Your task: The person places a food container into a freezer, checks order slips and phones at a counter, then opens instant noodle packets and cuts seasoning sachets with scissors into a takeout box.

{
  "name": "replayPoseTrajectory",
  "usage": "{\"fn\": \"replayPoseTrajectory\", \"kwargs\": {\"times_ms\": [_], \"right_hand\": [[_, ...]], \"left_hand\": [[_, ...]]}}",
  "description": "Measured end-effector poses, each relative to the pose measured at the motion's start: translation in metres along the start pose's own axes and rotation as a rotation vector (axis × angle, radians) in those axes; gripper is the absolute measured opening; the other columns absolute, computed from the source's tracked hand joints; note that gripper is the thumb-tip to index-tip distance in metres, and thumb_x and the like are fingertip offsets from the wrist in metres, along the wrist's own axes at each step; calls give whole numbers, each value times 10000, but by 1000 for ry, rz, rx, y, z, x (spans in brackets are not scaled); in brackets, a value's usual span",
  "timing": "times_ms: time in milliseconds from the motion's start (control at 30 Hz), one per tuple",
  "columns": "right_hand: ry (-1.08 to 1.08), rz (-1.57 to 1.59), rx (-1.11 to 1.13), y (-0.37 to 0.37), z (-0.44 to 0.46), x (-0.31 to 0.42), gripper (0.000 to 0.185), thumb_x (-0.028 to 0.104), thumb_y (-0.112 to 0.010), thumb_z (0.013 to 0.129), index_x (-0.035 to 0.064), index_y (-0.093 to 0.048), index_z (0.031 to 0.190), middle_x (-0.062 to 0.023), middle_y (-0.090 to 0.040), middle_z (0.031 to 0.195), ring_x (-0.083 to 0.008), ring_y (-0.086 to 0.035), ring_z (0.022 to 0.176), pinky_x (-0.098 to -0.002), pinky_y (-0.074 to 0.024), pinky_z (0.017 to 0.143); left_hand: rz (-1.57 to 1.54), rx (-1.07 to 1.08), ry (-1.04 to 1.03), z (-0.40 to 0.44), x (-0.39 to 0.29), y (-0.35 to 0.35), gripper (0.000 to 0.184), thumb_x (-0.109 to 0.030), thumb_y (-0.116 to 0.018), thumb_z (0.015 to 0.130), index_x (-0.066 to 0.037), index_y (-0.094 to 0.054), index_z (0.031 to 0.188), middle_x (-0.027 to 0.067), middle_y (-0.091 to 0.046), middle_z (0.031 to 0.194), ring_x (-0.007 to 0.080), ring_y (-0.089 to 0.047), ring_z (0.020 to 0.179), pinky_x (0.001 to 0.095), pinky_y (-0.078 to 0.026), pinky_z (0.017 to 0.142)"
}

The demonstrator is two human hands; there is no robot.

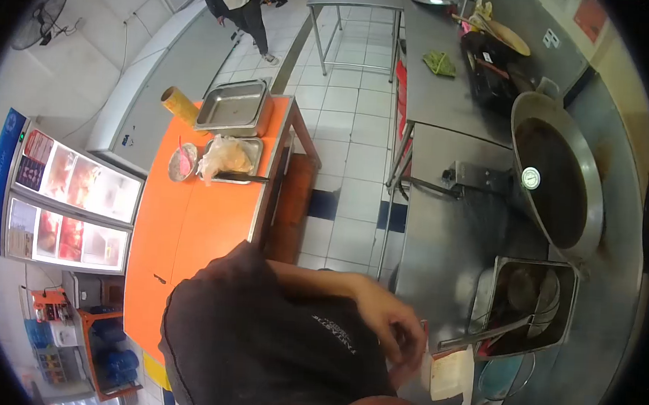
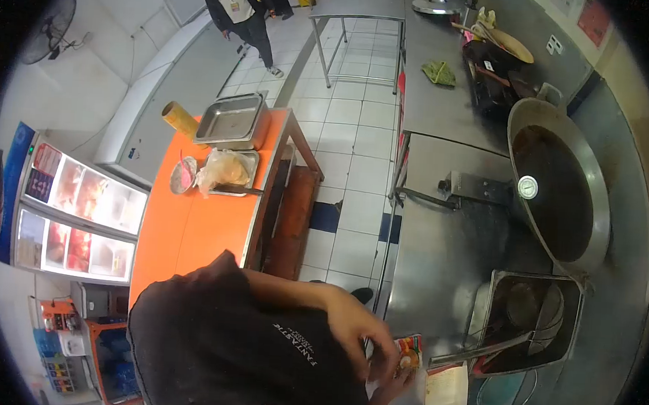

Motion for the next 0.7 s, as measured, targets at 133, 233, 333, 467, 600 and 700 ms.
{"fn": "replayPoseTrajectory", "kwargs": {"times_ms": [133,233,333,467,600,700], "right_hand": [[-29,-169,-280,48,6,-56,429,309,-606,1061,-59,-662,1275,-128,-724,1076,-247,-655,954,-391,-527,845],[-3,-410,-249,95,-10,-114,493,358,-626,1034,-50,-646,1311,-167,-720,1064,-269,-659,910,-418,-532,825],[-83,-813,-164,150,-53,-184,442,336,-645,987,-12,-678,1256,-227,-727,1040,-345,-704,909,-464,-554,804],[-224,-1031,60,143,-92,-191,418,322,-651,957,5,-693,1225,-226,-732,1026,-366,-707,932,-479,-558,829],[-253,-979,262,139,-105,-174,396,309,-658,927,22,-707,1195,-225,-737,1012,-386,-711,955,-494,-562,855],[-226,-989,369,117,-166,-178,380,298,-663,904,35,-718,1172,-224,-740,1002,-401,-714,973,-505,-564,875]], "left_hand": [[265,-373,575,-79,137,36,450,-248,-730,995,-54,-608,1383,144,-729,1172,257,-709,1078,398,-554,932],[355,-379,761,-87,212,47,517,-269,-736,952,-46,-595,1396,179,-704,1235,316,-680,1163,438,-540,990],[670,-363,711,-62,267,49,617,-253,-746,904,-59,-535,1450,207,-640,1342,375,-610,1274,478,-510,1050],[925,-442,509,-17,336,43,742,-219,-740,875,-75,-421,1529,216,-549,1430,422,-500,1377,508,-464,1102],[856,-410,314,10,335,32,761,-238,-761,862,-30,-432,1515,232,-556,1411,419,-531,1346,504,-470,1105],[835,-647,357,-9,305,31,608,-100,-693,915,12,-478,1474,257,-588,1372,418,-586,1272,493,-482,1092]]}}
Point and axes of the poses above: each hand's wrist, its own z-axis towards the middle knuckle, its own y-axis out of the back of the hand, x = y × z, the point moved 3 cm from there along z, towards the middle knuckle
